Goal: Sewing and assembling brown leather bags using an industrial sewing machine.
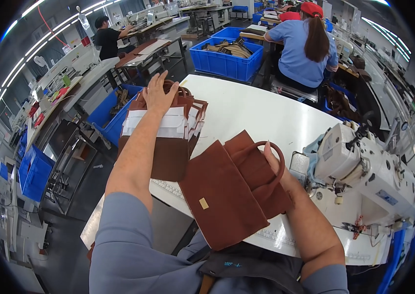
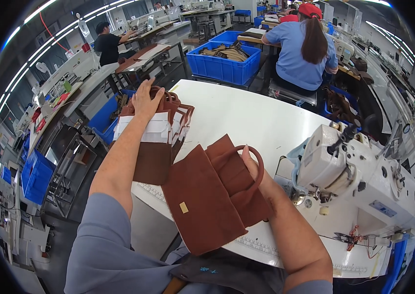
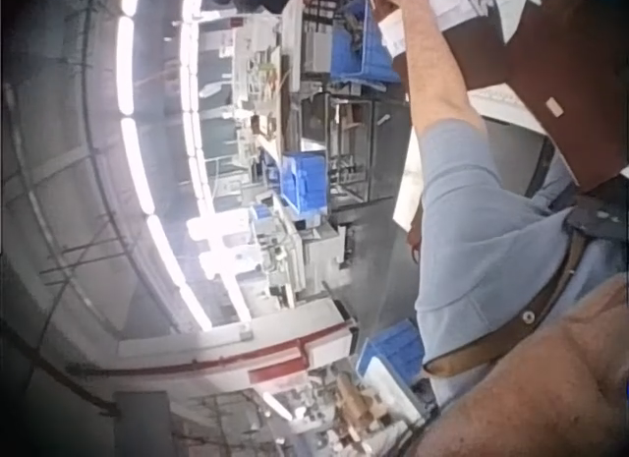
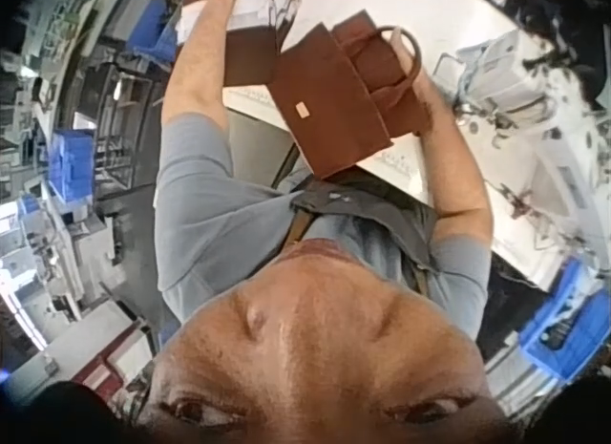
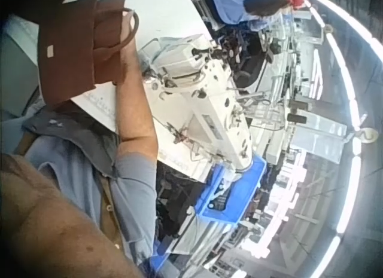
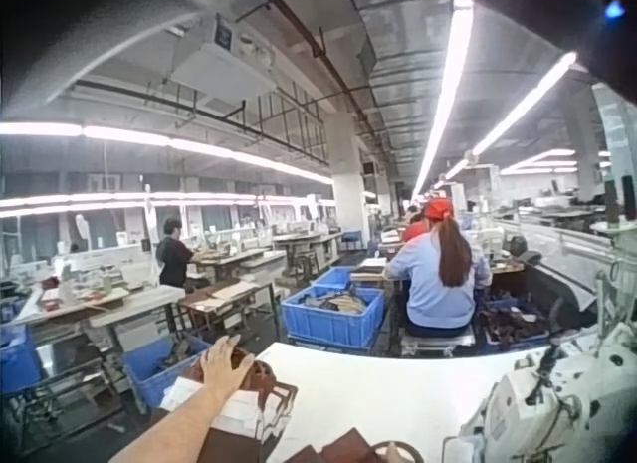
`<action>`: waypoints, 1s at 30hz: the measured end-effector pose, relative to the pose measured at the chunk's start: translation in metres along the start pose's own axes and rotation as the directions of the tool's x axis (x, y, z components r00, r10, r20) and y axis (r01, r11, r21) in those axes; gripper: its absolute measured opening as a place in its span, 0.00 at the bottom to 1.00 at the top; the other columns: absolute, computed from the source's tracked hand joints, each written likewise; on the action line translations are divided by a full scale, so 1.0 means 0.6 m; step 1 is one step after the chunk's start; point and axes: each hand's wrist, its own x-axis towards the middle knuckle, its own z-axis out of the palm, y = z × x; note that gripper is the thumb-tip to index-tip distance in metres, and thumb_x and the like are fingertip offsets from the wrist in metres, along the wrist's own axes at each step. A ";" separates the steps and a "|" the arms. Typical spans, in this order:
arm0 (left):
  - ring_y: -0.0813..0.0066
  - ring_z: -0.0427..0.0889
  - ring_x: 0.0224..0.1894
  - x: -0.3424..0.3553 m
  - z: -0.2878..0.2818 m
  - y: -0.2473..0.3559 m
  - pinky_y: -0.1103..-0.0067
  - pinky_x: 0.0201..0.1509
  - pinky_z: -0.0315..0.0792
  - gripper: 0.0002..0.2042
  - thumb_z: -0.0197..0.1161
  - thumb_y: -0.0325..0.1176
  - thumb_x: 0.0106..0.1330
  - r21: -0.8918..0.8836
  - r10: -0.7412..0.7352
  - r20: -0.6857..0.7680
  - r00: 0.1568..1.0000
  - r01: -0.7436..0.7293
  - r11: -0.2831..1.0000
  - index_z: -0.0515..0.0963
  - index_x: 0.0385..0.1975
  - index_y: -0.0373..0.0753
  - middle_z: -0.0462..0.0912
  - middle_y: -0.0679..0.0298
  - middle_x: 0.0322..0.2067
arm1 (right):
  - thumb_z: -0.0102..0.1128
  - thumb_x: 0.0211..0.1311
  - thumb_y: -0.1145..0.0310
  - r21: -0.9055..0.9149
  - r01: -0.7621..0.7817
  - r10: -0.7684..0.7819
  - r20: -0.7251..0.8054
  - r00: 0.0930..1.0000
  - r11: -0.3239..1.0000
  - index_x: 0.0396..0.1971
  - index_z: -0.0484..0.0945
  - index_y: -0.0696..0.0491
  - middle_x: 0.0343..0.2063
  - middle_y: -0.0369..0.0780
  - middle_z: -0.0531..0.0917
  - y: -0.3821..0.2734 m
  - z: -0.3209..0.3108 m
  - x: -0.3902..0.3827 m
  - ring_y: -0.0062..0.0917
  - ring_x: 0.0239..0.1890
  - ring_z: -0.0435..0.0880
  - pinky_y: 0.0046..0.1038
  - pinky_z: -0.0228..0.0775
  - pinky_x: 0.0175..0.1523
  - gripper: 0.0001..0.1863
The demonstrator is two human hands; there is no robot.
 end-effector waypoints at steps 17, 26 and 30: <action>0.55 0.47 0.80 -0.327 -0.159 0.119 0.47 0.78 0.38 0.38 0.47 0.61 0.75 -0.176 0.268 0.462 0.845 -0.209 0.962 0.54 0.76 0.40 0.51 0.50 0.77 | 0.45 0.75 0.37 -0.152 0.131 -0.133 -0.007 0.991 0.980 0.68 0.67 0.60 0.62 0.46 0.77 0.021 0.018 -0.037 0.31 0.63 0.78 0.32 0.73 0.65 0.41; 0.56 0.81 0.56 -0.359 -0.143 0.211 0.66 0.59 0.74 0.27 0.69 0.52 0.66 -0.577 0.405 0.576 0.710 0.003 0.817 0.78 0.56 0.38 0.83 0.51 0.52 | 0.62 0.73 0.57 -0.428 0.191 -0.231 -0.043 0.972 0.884 0.67 0.68 0.60 0.56 0.40 0.81 0.078 0.040 -0.159 0.22 0.57 0.78 0.28 0.70 0.63 0.31; 0.61 0.85 0.40 -0.393 -0.140 0.270 0.71 0.47 0.76 0.17 0.72 0.44 0.65 -0.714 0.496 0.573 0.652 0.100 0.693 0.82 0.41 0.36 0.87 0.55 0.35 | 0.61 0.72 0.66 -0.492 0.159 -0.165 0.032 0.986 0.856 0.67 0.68 0.60 0.56 0.41 0.81 0.075 -0.010 -0.270 0.23 0.55 0.80 0.29 0.71 0.62 0.27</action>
